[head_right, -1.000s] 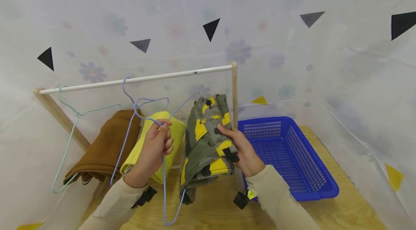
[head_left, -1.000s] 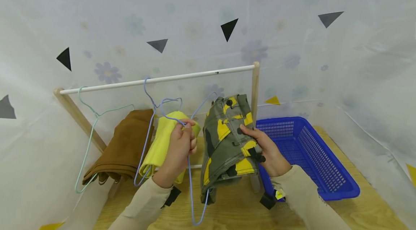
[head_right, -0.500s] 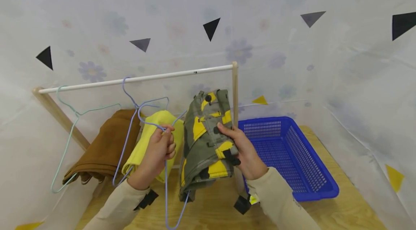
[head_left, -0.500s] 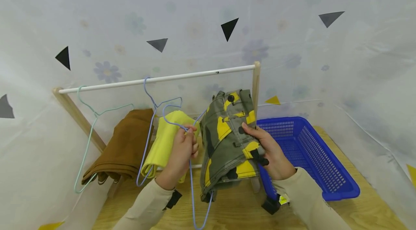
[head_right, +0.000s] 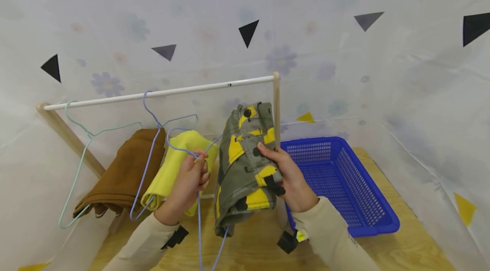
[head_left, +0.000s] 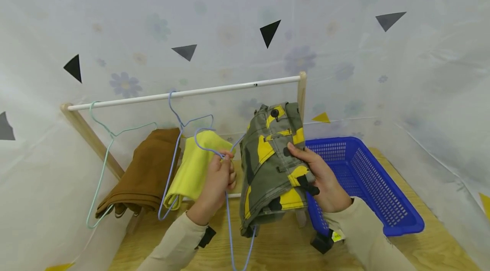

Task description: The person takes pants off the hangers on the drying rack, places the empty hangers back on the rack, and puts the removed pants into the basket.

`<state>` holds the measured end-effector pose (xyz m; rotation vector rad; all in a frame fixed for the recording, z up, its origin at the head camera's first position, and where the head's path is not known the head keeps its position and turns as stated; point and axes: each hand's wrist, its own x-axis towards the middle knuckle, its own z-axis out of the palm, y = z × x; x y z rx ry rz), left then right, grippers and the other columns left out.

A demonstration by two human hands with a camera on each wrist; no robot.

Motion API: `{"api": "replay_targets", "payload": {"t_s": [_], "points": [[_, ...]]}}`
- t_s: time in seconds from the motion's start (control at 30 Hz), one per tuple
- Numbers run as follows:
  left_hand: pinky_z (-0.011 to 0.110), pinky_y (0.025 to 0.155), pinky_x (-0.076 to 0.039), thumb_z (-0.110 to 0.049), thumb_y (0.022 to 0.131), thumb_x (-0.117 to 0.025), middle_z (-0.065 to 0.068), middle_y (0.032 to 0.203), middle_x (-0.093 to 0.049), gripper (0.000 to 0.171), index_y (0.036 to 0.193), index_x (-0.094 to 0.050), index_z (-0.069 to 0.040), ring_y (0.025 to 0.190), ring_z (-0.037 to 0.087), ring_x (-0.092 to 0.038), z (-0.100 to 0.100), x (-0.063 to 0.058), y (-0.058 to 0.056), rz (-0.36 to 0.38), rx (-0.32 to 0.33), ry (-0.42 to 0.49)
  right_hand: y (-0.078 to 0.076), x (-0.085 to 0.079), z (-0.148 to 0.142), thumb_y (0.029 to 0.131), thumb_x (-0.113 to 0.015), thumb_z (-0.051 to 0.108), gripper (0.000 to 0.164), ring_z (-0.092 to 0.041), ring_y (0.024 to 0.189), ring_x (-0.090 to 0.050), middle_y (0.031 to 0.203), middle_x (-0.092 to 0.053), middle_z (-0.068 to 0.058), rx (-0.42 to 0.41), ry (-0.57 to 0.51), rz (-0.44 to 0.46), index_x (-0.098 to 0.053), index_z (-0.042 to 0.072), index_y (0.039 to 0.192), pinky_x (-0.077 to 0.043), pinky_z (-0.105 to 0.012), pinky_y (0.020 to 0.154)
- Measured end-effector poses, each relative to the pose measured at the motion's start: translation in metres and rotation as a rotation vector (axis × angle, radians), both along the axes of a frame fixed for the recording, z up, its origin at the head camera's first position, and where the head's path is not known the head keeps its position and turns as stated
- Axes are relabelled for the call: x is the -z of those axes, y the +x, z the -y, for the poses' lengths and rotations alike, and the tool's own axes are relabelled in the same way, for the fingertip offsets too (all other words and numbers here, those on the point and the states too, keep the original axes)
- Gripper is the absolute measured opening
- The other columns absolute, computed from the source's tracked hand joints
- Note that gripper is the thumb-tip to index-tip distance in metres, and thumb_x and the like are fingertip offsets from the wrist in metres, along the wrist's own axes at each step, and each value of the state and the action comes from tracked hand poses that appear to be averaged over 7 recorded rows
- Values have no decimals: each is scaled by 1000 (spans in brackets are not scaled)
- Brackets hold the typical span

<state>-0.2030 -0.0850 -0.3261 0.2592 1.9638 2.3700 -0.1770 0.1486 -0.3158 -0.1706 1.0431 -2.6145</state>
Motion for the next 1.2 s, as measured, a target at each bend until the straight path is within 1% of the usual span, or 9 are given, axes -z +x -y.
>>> {"api": "replay_targets", "payload": {"t_s": [0.2,0.27,0.37,0.47,0.53,0.6,0.77,1.07,1.2], "points": [[19,39,-20,-12,107,-26,-4,56,-24,13,103,-37,-8,41,5,-19,-1,6,0,1,-7,-3,2,-1,-2,97,-60,30,70,-8,31,-36,71,-61,5,48,96,38,-17,20,151,-34,-18,36],[19,39,-19,-13,107,-26,-4,56,-24,12,103,-37,-8,41,5,-19,-2,9,1,5,-1,1,2,-2,-3,96,-61,30,81,-8,31,-34,104,-67,0,70,119,63,-5,23,155,-35,-18,37],[19,39,-19,-14,107,-26,-4,56,-24,13,103,-37,-9,40,5,-18,-3,14,2,14,8,-3,0,-1,-3,97,-61,29,85,-8,32,-34,142,-46,-3,80,109,85,1,22,155,-36,-17,39],[20,38,-19,-15,107,-26,-4,56,-24,13,104,-37,-8,40,6,-17,-4,18,3,12,6,-17,-1,0,-2,97,-60,28,85,-8,32,-38,132,-56,-2,76,99,93,2,23,155,-36,-17,38],[20,38,-20,-15,107,-26,-3,56,-25,13,104,-37,-8,40,7,-18,-5,20,3,6,-6,-26,-2,1,-1,99,-57,27,75,-9,31,-40,94,-67,1,47,66,72,-7,22,154,-35,-19,36],[21,39,-20,-14,107,-27,-3,56,-25,12,104,-37,-8,40,7,-18,-7,22,3,-3,-19,-36,-5,2,1,101,-54,25,55,-10,32,-44,69,-62,2,9,2,38,-23,19,146,-35,-19,34],[21,38,-21,-13,107,-27,-3,54,-25,12,104,-38,-8,40,7,-18,-9,27,1,-9,-41,-48,-11,2,5,103,-48,19,14,-13,45,-57,71,-59,-6,-51,-132,-9,-42,13,114,-42,-19,38],[20,38,-21,-15,107,-27,-3,55,-26,13,105,-38,-7,39,7,-20,-10,36,-5,-19,-47,-45,-13,2,5,102,-51,20,14,-12,37,-49,73,-57,-2,-19,-110,34,-52,10,112,-37,-21,35],[19,38,-21,-13,107,-28,-2,56,-27,13,104,-39,-7,40,7,-22,-12,41,-4,-18,-53,-54,-16,4,4,103,-46,19,18,-15,39,-52,69,-58,-7,-50,-188,28,-57,6,108,-40,-21,36]]}}
